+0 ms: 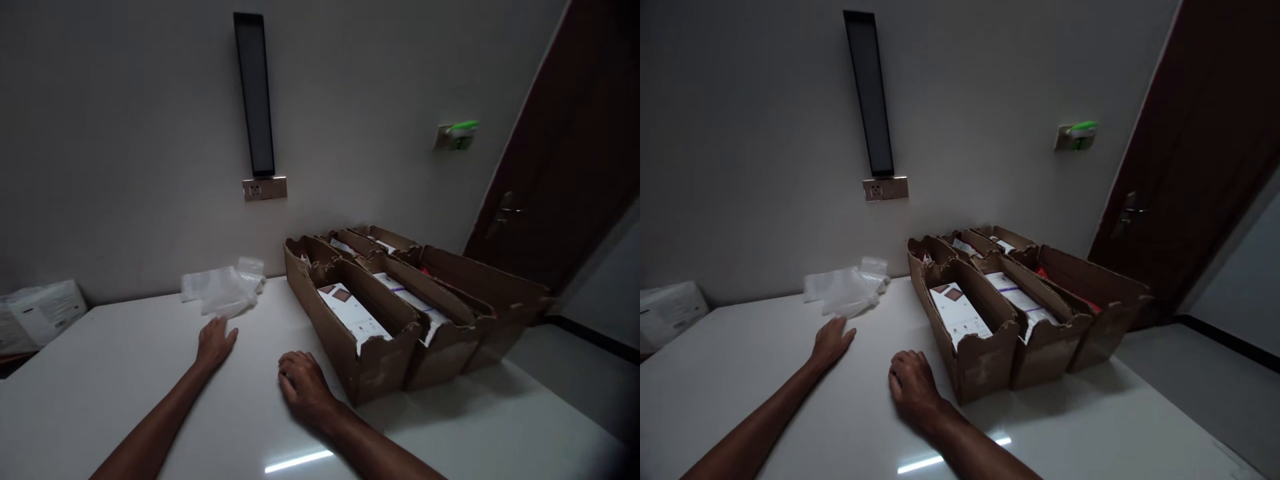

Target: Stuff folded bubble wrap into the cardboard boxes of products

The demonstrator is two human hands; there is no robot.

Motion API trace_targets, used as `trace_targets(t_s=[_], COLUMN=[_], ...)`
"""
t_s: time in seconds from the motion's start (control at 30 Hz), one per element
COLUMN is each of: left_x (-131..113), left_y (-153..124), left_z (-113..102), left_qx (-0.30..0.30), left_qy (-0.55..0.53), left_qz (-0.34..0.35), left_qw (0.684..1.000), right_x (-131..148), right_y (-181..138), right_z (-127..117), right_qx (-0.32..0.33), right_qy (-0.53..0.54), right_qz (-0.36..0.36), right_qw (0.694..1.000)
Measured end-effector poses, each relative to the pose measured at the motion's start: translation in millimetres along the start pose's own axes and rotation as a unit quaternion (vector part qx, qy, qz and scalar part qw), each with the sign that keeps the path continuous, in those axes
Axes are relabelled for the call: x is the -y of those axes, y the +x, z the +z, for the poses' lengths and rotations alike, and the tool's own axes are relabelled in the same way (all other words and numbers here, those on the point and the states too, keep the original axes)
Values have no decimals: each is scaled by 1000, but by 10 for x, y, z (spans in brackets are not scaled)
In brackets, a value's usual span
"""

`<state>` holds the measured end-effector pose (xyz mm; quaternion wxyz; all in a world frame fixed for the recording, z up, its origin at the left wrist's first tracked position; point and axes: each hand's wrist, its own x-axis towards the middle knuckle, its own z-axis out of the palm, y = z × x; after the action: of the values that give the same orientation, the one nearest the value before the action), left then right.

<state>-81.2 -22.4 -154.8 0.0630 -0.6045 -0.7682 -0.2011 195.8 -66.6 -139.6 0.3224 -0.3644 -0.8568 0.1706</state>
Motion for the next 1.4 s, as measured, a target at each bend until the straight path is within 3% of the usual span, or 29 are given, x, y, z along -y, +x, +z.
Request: trace_targets(t_s=[0.1,0.2,0.3,0.4,0.5,0.6,0.67,0.77,0.9,1.07,1.17,1.23,1.3,1.4], left_x=[-55,-18,53,87,-2,-155,-234,-298,-278,-102,-36,-32,-46,-84], left_y=[-104,-590,-1266,-1884,-2266,-2395,-2400,-2389,-2431,-2587,-2698,-2756,-2796,-2809], left_z=[-49,-95,-65,1,-35,-212,-342,-465,-545,-812,-1088,-1237,-1314,-1294], left_qx=[-17,-27,-63,-97,-115,-92,-83,-71,-33,-143,-161,-144,-122,-78], left_qy=[5,3,-27,-39,-46,-64,-92,-158,-250,-317,-333,-342,-353,-377], left_qz=[-21,-5,106,238,291,304,290,242,106,-29,-77,-95,-111,-138], left_qw=[1000,1000,992,966,949,946,949,955,962,937,926,924,921,912], right_x=[-6,21,144,380,597,606,519,438,632,1074,1171,1108,942,587], right_y=[-30,-64,-83,-105,-143,-130,-82,-30,-124,-426,-615,-753,-906,-1124], right_z=[12,7,-161,-579,-1122,-1543,-1678,-1705,-1628,-1568,-1589,-1614,-1610,-1469], right_qx=[-7,-23,-87,-224,-333,-306,-235,-143,-121,-66,-76,-123,-163,-110], right_qy=[-19,-30,-64,-143,-255,-384,-443,-433,-321,-182,-151,-141,-116,-62], right_qz=[-44,-86,-175,-242,-167,-60,-25,-37,-129,-255,-298,-261,-175,-52], right_qw=[999,996,979,933,893,869,865,889,930,947,939,947,964,991])
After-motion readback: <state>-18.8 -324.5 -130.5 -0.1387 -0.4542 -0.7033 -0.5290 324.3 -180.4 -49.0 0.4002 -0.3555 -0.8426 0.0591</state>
